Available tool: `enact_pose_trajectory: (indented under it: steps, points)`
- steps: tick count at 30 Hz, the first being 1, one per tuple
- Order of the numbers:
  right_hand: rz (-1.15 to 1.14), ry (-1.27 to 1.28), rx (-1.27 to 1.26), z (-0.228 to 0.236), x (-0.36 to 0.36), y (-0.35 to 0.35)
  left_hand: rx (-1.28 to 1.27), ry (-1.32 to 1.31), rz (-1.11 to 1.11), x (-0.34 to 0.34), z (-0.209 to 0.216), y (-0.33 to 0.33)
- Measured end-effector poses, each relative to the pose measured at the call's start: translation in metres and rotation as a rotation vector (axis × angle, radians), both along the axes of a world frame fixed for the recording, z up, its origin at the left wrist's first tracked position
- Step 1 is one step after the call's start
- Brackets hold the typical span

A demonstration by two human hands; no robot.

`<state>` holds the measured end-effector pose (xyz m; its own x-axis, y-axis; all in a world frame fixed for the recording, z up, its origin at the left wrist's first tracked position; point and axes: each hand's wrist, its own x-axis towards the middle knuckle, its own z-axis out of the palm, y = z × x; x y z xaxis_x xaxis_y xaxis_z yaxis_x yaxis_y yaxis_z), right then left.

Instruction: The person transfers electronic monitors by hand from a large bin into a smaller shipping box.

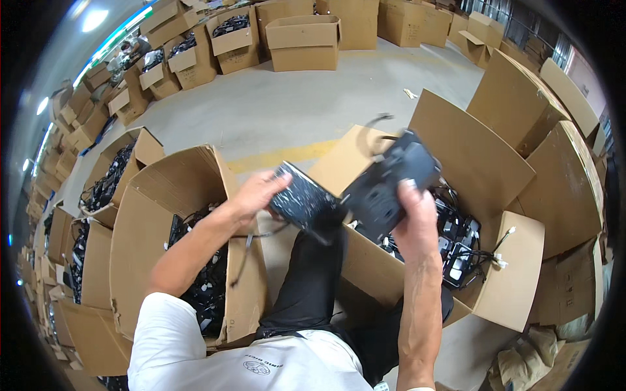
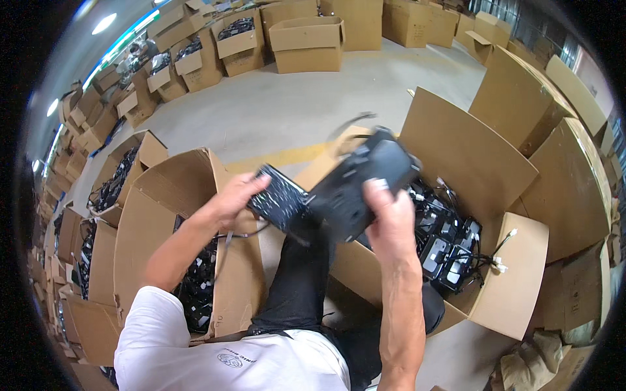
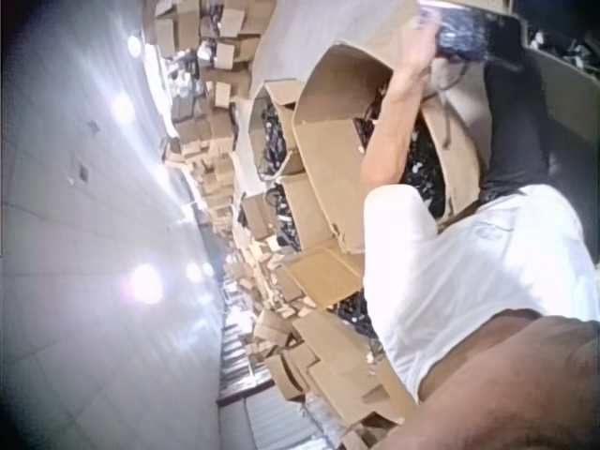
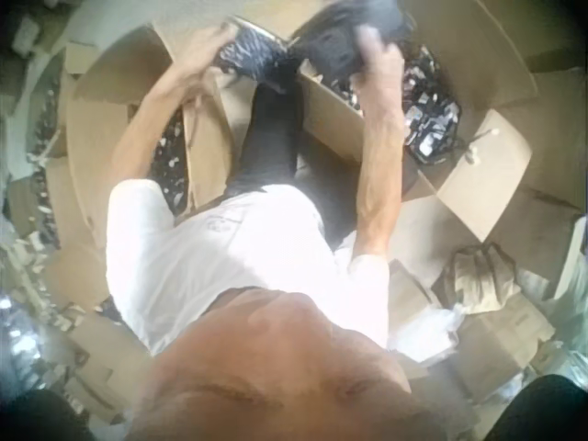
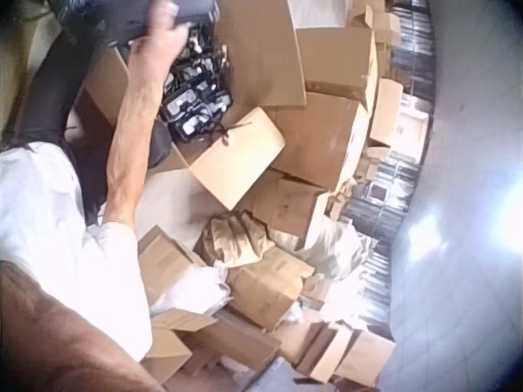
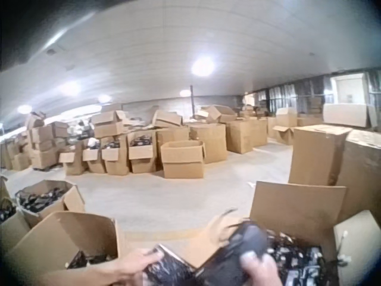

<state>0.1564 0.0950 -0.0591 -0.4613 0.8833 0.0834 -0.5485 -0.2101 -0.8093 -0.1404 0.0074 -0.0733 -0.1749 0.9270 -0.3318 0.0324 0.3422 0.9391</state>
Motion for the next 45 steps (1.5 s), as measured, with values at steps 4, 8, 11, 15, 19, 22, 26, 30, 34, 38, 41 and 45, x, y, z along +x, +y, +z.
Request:
enact_pose_trajectory:
  steps: [4, 8, 11, 15, 19, 22, 26, 30, 34, 38, 41, 45]
  points:
    - [0.443, -0.317, 0.444, 0.021, -0.014, -0.027, 0.191, -0.226, -0.169, 0.034, -0.018, -0.006]
    - [0.156, -0.675, 0.585, 0.009, -0.003, -0.031, 0.14, -0.333, -0.08, 0.047, -0.018, 0.006]
    - [0.044, -0.681, 0.563, -0.006, 0.002, -0.034, 0.105, -0.361, -0.025, 0.059, -0.017, 0.002]
    - [0.061, -0.8, 0.832, -0.01, 0.007, -0.029, 0.098, -0.299, -0.1, 0.061, -0.015, -0.004]
    - [0.007, -0.892, 1.044, -0.008, 0.003, -0.038, 0.188, -0.111, -0.18, 0.082, -0.005, -0.015]
    - [-0.457, -0.831, 0.974, -0.034, 0.01, -0.034, 0.129, -0.269, -0.045, 0.089, 0.001, -0.014]
    - [-0.408, -0.366, 0.4, -0.048, 0.001, -0.076, 0.319, -0.197, 0.061, 0.107, 0.004, -0.016]
    - [-0.583, -0.255, 0.162, -0.067, -0.006, -0.071, 0.541, 0.125, 0.108, 0.125, -0.012, -0.013]
    - [-0.469, -0.304, 0.158, -0.054, 0.019, -0.06, 0.614, 0.063, 0.121, 0.141, -0.014, -0.016]
    - [-0.375, -0.333, 0.111, -0.045, 0.035, -0.049, 0.793, 0.251, -0.002, 0.143, -0.02, -0.014]
    - [-0.411, -0.334, 0.056, -0.052, 0.038, -0.045, 0.886, 0.308, -0.032, 0.158, -0.016, -0.011]
    - [-0.544, -0.31, 0.147, -0.049, 0.042, -0.04, 0.802, 0.341, 0.021, 0.162, -0.011, 0.0]
